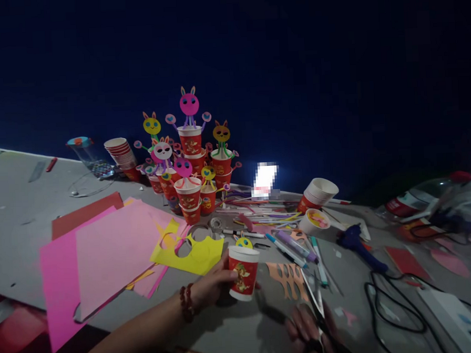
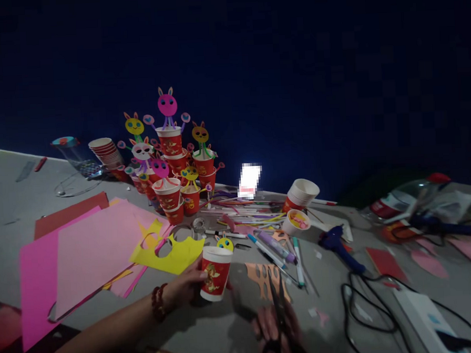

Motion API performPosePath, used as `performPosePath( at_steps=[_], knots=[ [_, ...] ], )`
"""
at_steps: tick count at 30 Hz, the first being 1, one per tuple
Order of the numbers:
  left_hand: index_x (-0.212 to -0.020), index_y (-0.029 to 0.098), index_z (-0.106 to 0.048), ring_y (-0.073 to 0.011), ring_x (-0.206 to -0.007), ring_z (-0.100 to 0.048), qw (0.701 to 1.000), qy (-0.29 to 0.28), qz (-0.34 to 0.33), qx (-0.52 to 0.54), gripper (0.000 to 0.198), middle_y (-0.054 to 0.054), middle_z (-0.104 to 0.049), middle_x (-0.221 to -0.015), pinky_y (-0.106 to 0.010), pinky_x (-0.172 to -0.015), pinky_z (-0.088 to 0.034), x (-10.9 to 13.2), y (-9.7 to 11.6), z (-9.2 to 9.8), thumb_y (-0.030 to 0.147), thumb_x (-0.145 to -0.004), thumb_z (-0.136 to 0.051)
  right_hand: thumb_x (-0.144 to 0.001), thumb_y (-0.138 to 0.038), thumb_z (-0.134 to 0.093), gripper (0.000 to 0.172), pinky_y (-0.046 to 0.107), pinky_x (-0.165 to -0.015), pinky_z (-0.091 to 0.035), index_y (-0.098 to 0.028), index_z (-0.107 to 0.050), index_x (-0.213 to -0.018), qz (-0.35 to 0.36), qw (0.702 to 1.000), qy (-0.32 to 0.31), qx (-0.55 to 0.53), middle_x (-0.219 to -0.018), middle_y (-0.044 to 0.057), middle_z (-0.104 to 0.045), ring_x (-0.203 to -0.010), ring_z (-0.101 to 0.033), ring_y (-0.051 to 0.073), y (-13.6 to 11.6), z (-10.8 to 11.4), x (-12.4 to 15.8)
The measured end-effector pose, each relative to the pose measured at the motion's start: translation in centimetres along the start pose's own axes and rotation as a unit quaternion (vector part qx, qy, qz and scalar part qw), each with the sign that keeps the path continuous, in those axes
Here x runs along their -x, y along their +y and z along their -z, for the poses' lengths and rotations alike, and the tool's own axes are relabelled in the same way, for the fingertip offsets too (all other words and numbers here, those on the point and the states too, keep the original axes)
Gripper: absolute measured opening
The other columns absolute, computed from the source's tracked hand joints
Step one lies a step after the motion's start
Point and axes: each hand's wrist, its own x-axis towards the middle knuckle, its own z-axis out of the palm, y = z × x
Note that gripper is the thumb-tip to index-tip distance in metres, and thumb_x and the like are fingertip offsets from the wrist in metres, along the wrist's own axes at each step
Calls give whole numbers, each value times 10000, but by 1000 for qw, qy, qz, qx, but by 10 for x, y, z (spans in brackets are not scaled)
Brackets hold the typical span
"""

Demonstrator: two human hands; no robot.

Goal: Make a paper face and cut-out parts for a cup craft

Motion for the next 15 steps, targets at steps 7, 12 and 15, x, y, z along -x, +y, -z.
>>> performPosePath(
  at_steps=[7, 12, 15],
  knots=[
    [-1098, 75, -637, -326, -927, -686, 995, -51, 42, 81, 419, -213, -681, -1072, -343, -654, -555, 2, 13, -7, 372, -802, -650, -682, -475, -737, 424, 438, -587, -496, -536, -666, -1096, -66, 984, 32, -164, -581, 9, -458, -543, -478, 215, -16, -37, 13],
    [-1094, 101, -646, -277, -896, -695, 995, 0, 39, 88, 341, -162, -698, -1021, -345, -679, -581, 2, 12, -2, 319, -835, -684, -700, -498, -770, 248, 336, -559, -454, -420, -733, -932, -48, 988, -40, -144, -516, -31, -387, -525, -425, 163, -30, -53, 10],
    [-1115, 103, -632, -260, -788, -719, 995, 22, 44, 82, 402, -164, -717, -984, -275, -561, -557, 2, 9, 4, 360, -819, -721, -758, -481, -741, 151, 260, -509, -408, -354, -730, -839, -10, 991, -70, -117, -456, -61, -297, -474, -359, 132, -31, -53, 6]
  ],
)
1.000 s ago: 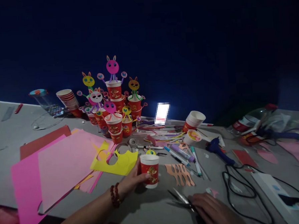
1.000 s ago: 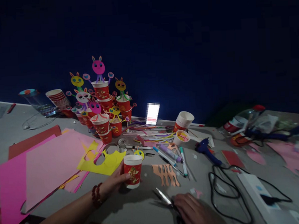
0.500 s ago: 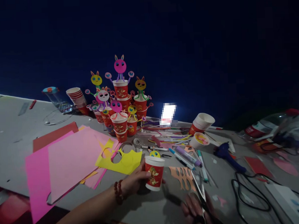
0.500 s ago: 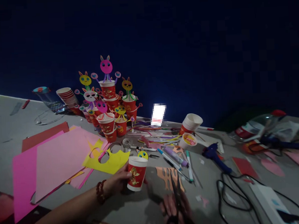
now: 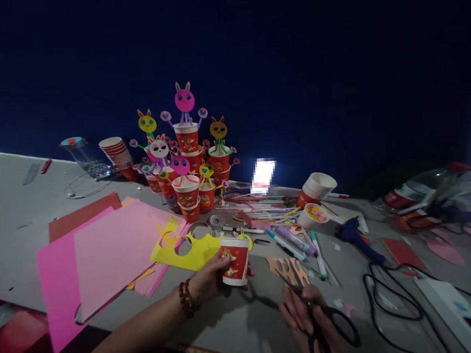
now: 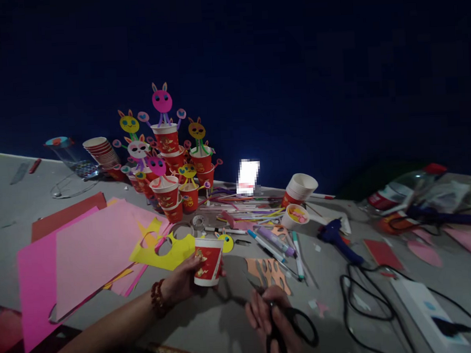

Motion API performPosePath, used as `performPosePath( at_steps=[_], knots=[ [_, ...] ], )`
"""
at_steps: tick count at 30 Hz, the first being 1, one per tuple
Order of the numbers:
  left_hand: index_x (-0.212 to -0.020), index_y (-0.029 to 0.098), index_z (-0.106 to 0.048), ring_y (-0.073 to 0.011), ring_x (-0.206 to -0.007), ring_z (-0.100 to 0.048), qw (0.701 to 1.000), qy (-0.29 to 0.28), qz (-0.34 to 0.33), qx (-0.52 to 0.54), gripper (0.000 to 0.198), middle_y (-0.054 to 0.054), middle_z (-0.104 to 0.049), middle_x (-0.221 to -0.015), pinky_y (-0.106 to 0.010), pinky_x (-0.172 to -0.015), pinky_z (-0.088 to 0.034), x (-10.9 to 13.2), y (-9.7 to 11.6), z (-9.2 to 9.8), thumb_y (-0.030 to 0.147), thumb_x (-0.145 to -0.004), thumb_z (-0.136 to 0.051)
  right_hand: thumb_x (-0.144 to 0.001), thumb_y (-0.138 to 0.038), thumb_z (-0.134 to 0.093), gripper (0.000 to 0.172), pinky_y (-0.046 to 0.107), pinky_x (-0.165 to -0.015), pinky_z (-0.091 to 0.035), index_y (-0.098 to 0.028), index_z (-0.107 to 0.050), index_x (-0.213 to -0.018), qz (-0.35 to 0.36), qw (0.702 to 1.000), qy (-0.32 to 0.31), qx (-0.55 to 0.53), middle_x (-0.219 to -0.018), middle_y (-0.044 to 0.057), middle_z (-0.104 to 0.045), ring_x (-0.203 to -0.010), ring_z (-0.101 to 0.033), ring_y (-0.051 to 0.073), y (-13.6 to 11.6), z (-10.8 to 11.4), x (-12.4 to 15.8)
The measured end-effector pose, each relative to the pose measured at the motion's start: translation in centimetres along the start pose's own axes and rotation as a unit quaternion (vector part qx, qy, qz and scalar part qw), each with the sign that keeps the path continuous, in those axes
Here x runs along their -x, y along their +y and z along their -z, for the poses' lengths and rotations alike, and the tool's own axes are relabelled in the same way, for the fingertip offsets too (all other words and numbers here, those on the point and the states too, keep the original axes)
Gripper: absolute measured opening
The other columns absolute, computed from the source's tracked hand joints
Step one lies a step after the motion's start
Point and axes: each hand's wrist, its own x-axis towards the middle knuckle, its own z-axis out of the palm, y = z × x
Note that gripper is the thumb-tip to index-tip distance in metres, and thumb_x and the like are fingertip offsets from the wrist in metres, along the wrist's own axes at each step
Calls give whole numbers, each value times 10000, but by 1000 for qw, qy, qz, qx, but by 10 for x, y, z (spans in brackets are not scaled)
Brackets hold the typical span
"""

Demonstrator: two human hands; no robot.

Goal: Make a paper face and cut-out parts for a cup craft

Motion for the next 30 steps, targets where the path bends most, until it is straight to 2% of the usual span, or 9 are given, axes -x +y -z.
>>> performPosePath(
  at_steps=[3, 7, 10, 13, 15, 18, 22, 27, 30],
  knots=[
    [-1114, 79, -628, -259, -783, -729, 998, 22, 46, 34, 447, -181, -721, -1002, -257, -541, -548, -1, 1, 3, 444, -860, -671, -812, -447, -700, 174, 239, -456, -382, -338, -719, -947, -12, 1000, 4, 24, -434, -75, -328, -414, -332, 115, 1, 2, -3],
    [-1195, 57, -593, -295, -1082, -660, 990, 37, 65, 121, 458, -174, -687, -1136, -392, -821, -577, -1, 8, -2, 434, -936, -577, -865, -466, -634, 267, 296, -537, -467, -281, -700, -1046, 19, 985, 3, 170, -508, -18, -569, -508, -543, 170, 10, 3, -3],
    [-1220, 40, -573, -264, -1039, -678, 984, 34, 58, 167, 480, -178, -684, -1149, -398, -871, -558, -1, 13, -6, 431, -942, -573, -860, -488, -630, 363, 325, -614, -524, -255, -676, -1135, 44, 943, 5, 330, -628, 16, -685, -597, -638, 201, 23, -1, -2],
    [-1211, 66, -576, -245, -991, -693, 980, 59, 35, 185, 422, -157, -706, -1101, -390, -881, -548, 1, 15, -7, 385, -936, -596, -879, -515, -574, 545, 294, -515, -533, -244, -532, -1350, 42, 927, 12, 371, -713, 21, -729, -512, -635, 181, 35, -13, -4],
    [-1201, 60, -574, -252, -1000, -690, 980, 78, 20, 183, 390, -158, -706, -1098, -388, -888, -544, 2, 15, -6, 331, -924, -615, -898, -454, -567, 574, 295, -584, -565, -243, -459, -1421, 37, 919, -17, 392, -805, 37, -757, -583, -672, 183, 39, -21, -7],
    [-1185, 36, -566, -250, -990, -693, 978, 108, 9, 180, 353, -171, -707, -1078, -375, -897, -541, 1, 16, -5, 264, -918, -607, -898, -386, -573, 454, 296, -670, -582, -236, -572, -1327, 52, 907, -53, 416, -865, 57, -769, -680, -706, 193, 39, -27, -13],
    [-1198, 53, -551, -237, -977, -701, 969, 146, 29, 197, 350, -159, -717, -1032, -344, -856, -556, -4, 20, -6, 299, -950, -548, -906, -416, -543, 325, 285, -594, -568, -202, -698, -1095, 94, 903, -55, 415, -880, 85, -767, -625, -692, 190, 40, -22, -24],
    [-1215, 52, -543, -249, -1024, -688, 965, 136, 30, 223, 424, -178, -706, -1071, -333, -852, -560, -8, 23, -11, 395, -967, -521, -867, -462, -612, 280, 273, -498, -505, -199, -680, -799, 94, 897, 15, 431, -662, 51, -725, -501, -619, 177, 54, -19, -32],
    [-1194, 42, -555, -245, -990, -696, 962, 149, 34, 227, 431, -181, -708, -1038, -341, -856, -560, -7, 19, -13, 412, -983, -489, -860, -473, -617, 282, 283, -495, -506, -196, -665, -838, 86, 903, 11, 421, -653, 49, -722, -495, -626, 184, 61, -24, -29]
  ],
)
